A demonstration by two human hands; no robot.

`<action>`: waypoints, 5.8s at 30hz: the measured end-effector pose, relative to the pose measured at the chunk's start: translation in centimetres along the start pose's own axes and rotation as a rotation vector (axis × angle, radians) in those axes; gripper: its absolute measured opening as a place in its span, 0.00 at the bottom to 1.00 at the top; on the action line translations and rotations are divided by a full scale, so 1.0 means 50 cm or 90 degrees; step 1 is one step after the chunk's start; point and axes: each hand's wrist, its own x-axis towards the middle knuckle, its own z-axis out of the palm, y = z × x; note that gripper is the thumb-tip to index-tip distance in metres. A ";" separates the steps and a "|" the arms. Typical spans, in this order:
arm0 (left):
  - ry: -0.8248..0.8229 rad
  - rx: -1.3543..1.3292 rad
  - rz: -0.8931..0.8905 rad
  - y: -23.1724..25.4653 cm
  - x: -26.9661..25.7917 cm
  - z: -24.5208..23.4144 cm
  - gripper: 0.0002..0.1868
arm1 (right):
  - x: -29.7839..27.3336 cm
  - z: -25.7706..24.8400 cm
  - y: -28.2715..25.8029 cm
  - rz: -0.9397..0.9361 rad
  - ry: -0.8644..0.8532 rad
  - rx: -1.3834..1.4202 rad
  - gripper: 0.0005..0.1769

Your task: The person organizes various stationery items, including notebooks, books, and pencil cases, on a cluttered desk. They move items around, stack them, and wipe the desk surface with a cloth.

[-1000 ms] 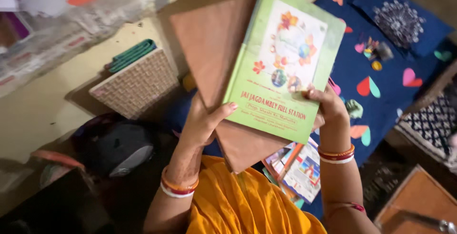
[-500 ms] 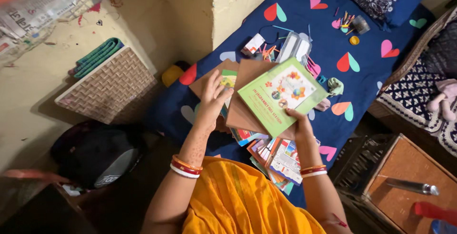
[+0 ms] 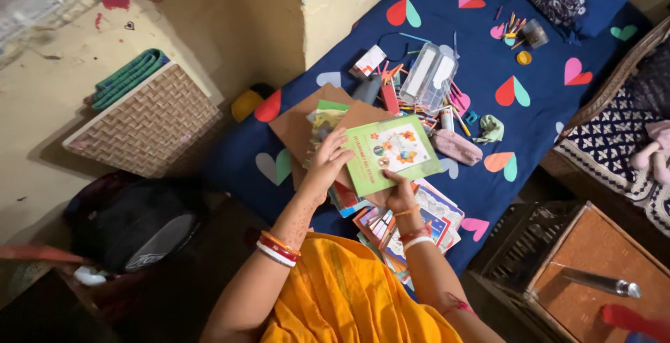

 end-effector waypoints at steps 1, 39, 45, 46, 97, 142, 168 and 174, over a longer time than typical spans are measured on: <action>0.008 0.013 -0.010 -0.015 0.005 0.002 0.34 | 0.008 -0.008 0.009 0.005 0.006 -0.003 0.31; -0.005 0.016 0.114 0.071 -0.013 0.043 0.12 | -0.164 0.270 -0.060 -0.474 -0.096 -0.567 0.20; 0.079 0.060 0.226 0.199 -0.097 0.002 0.10 | -0.219 0.408 -0.044 -0.491 -0.208 -0.517 0.12; 0.086 0.051 0.237 0.219 -0.109 -0.008 0.10 | -0.229 0.432 -0.038 -0.498 -0.226 -0.524 0.11; 0.497 0.523 0.535 0.984 -0.695 -0.865 0.29 | -0.201 1.563 0.476 -0.364 -0.675 -0.830 0.38; 0.314 0.043 0.193 1.040 -0.425 -0.948 0.21 | -0.180 1.592 0.527 -0.030 -0.649 -0.588 0.33; 0.096 0.148 0.395 0.879 -0.312 -0.319 0.33 | -0.409 1.159 -0.005 -0.203 -0.542 -0.339 0.35; 0.006 0.134 0.360 0.772 -0.235 -0.188 0.35 | -0.388 0.979 -0.134 -0.156 -0.457 -0.334 0.28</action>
